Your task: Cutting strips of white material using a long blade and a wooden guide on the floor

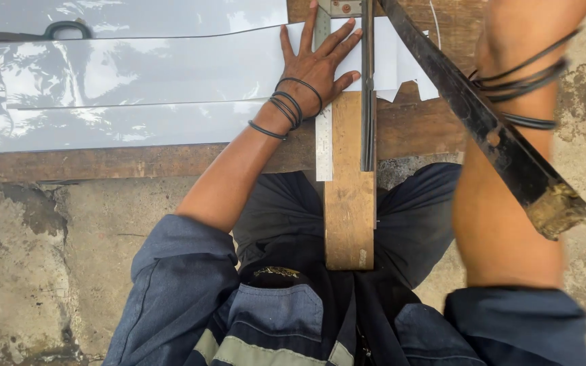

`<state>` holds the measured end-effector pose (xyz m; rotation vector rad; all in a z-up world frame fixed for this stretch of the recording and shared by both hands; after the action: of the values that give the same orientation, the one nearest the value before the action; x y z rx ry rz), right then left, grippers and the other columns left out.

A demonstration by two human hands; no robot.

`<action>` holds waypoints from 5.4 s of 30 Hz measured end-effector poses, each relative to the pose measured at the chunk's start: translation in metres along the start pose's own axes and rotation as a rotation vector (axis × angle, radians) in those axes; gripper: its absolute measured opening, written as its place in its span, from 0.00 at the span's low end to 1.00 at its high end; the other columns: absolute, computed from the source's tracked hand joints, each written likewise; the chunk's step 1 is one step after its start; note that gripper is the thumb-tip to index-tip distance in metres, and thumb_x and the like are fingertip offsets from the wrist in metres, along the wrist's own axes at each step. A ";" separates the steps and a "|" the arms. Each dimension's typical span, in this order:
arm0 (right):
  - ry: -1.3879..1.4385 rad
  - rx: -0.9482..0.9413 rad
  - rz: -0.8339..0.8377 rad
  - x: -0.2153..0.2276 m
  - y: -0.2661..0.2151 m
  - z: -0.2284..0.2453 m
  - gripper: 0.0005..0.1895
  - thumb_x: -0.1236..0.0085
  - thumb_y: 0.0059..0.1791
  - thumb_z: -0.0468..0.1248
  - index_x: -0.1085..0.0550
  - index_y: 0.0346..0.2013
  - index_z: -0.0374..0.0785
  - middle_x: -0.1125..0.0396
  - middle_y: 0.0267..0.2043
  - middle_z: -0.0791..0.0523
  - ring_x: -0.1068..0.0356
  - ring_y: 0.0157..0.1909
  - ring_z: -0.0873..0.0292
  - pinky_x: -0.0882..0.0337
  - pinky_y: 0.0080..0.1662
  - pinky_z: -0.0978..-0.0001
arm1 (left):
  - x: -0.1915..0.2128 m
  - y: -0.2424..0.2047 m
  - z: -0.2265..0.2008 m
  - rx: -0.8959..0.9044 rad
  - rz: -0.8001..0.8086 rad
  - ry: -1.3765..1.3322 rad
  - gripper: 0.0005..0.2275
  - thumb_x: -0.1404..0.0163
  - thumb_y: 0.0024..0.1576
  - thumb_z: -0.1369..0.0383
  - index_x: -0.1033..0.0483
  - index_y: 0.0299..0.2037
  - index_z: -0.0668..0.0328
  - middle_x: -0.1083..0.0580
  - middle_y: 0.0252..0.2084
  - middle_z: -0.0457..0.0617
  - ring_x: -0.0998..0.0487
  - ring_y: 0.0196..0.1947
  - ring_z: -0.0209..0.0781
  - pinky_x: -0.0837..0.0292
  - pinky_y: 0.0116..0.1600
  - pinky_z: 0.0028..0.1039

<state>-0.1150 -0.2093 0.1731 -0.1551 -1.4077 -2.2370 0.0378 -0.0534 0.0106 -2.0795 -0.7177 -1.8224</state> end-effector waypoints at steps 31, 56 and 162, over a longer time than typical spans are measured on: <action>0.268 -0.374 0.060 -0.015 -0.022 -0.053 0.09 0.42 0.54 0.20 0.22 0.47 0.31 0.29 0.35 0.55 0.34 0.34 0.63 0.32 0.39 0.71 | 0.000 0.002 -0.002 -0.047 -0.155 0.097 0.25 0.61 0.65 0.46 0.41 0.70 0.37 0.38 0.64 0.56 0.58 0.69 0.66 0.73 0.62 0.76; 0.464 -0.852 -0.114 -0.105 -0.162 -0.103 0.11 0.43 0.47 0.21 0.25 0.44 0.30 0.26 0.44 0.51 0.22 0.46 0.56 0.20 0.52 0.67 | -0.001 -0.002 0.002 -0.044 -0.001 0.031 0.34 0.59 0.60 0.38 0.47 0.72 0.42 0.49 0.75 0.39 0.79 0.68 0.53 0.78 0.63 0.79; 0.162 -1.194 0.002 -0.109 -0.097 -0.180 0.06 0.33 0.49 0.39 0.20 0.40 0.48 0.24 0.31 0.58 0.28 0.38 0.61 0.30 0.44 0.69 | 0.054 0.102 -0.009 -0.028 0.214 -0.031 0.28 0.56 0.60 0.45 0.43 0.71 0.34 0.45 0.74 0.33 0.64 0.75 0.62 0.59 0.69 0.66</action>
<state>-0.0358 -0.2956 -0.0275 -0.3396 0.1496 -2.6941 0.0895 -0.1338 0.0762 -2.1156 -0.4584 -1.6953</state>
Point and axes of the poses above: each hand's wrist, its own y-axis towards the middle knuckle, its own x-axis out of the back of the hand, z = x × y, the point moved 7 cm from there along y, towards the middle knuckle
